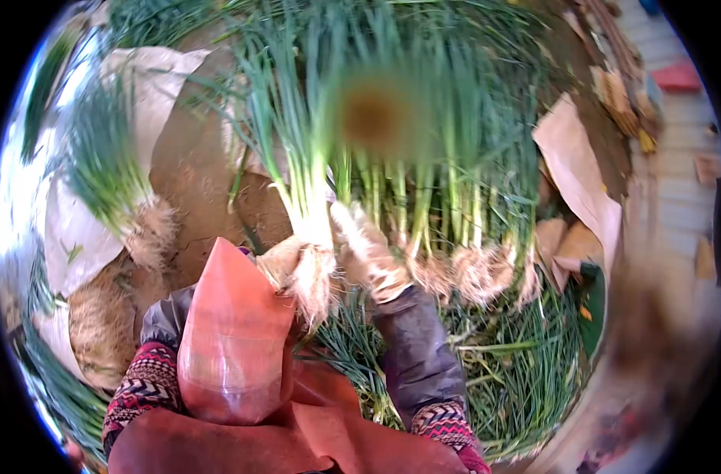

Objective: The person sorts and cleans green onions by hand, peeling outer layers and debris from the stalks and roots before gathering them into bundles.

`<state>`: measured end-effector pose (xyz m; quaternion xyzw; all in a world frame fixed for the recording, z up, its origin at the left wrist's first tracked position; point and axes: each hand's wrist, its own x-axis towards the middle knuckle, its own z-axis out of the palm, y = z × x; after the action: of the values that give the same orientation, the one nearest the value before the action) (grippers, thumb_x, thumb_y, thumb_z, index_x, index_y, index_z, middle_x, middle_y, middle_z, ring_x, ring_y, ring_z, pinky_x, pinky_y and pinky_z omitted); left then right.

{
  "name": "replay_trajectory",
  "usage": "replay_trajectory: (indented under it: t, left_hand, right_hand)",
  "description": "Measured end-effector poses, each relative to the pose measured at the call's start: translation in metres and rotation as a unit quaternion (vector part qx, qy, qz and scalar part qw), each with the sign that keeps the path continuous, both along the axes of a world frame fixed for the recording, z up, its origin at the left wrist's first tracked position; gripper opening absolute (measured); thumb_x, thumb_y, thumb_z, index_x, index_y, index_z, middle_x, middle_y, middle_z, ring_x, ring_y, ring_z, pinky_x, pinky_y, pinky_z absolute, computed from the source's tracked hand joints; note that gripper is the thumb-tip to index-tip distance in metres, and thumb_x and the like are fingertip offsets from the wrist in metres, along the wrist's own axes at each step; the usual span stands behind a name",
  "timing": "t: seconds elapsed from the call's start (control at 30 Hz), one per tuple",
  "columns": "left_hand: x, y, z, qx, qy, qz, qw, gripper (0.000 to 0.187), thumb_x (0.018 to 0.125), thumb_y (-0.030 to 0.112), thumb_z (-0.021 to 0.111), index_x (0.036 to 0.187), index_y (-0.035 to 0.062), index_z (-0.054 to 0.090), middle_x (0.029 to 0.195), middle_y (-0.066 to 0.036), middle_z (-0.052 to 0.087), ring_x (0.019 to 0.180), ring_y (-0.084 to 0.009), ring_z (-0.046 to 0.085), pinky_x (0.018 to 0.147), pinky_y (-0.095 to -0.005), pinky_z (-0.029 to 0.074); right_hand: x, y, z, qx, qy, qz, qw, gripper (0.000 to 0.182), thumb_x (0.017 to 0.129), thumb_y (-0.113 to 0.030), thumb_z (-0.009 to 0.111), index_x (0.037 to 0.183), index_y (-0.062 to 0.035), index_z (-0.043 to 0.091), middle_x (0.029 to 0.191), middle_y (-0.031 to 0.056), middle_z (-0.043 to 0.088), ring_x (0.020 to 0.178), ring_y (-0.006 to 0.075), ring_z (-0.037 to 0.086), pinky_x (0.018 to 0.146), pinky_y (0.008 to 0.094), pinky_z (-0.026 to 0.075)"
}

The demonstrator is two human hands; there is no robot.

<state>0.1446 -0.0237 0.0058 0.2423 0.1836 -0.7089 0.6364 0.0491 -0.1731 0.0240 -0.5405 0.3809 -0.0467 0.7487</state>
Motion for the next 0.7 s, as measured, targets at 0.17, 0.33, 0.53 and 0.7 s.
replay_trajectory:
  t: [0.17, 0.33, 0.53, 0.7]
  left_hand:
    - [0.006, 0.022, 0.001, 0.111, -0.112, -0.052, 0.986, 0.017, 0.082, 0.013, 0.059, 0.093, 0.0017, 0.066, 0.092, -0.008, 0.066, 0.089, -0.0173, 0.061, 0.086, -0.0297, 0.047]
    - [0.038, 0.083, 0.023, -0.052, -0.062, 0.089, 0.993, 0.028, 0.075, 0.017, 0.060, 0.095, -0.0021, 0.063, 0.094, -0.018, 0.064, 0.094, -0.0309, 0.062, 0.086, -0.0414, 0.051]
    - [0.040, 0.121, 0.016, 0.049, -0.147, 0.002, 0.988, 0.041, 0.076, 0.018, 0.061, 0.112, -0.0013, 0.059, 0.105, -0.019, 0.064, 0.099, -0.0251, 0.061, 0.090, -0.0355, 0.049]
    - [0.000, 0.133, -0.039, 0.042, -0.004, 0.029, 0.999, 0.037, 0.085, 0.014, 0.061, 0.119, 0.0001, 0.059, 0.102, -0.009, 0.064, 0.090, -0.0156, 0.061, 0.083, -0.0313, 0.050]
  right_hand:
    - [0.007, 0.041, -0.049, -0.149, 0.092, 0.011, 0.984, 0.047, 0.096, -0.031, 0.054, 0.134, -0.0037, 0.050, 0.127, 0.0182, 0.058, 0.116, 0.0278, 0.056, 0.098, 0.0336, 0.042]
    - [-0.032, 0.039, -0.089, -0.385, 0.108, 0.099, 0.911, 0.029, 0.098, -0.025, 0.052, 0.116, -0.0048, 0.061, 0.105, 0.0114, 0.067, 0.086, 0.0193, 0.066, 0.072, 0.0308, 0.056]
    - [0.022, 0.100, -0.129, -0.449, 0.297, 0.243, 0.807, 0.044, 0.083, -0.049, 0.063, 0.092, -0.0061, 0.059, 0.082, 0.0129, 0.063, 0.075, 0.0303, 0.064, 0.070, 0.0414, 0.051]
    - [0.022, 0.089, -0.079, -0.177, 0.228, 0.153, 0.945, 0.033, 0.085, -0.041, 0.065, 0.087, -0.0076, 0.063, 0.074, 0.0112, 0.065, 0.069, 0.0250, 0.065, 0.061, 0.0370, 0.047]
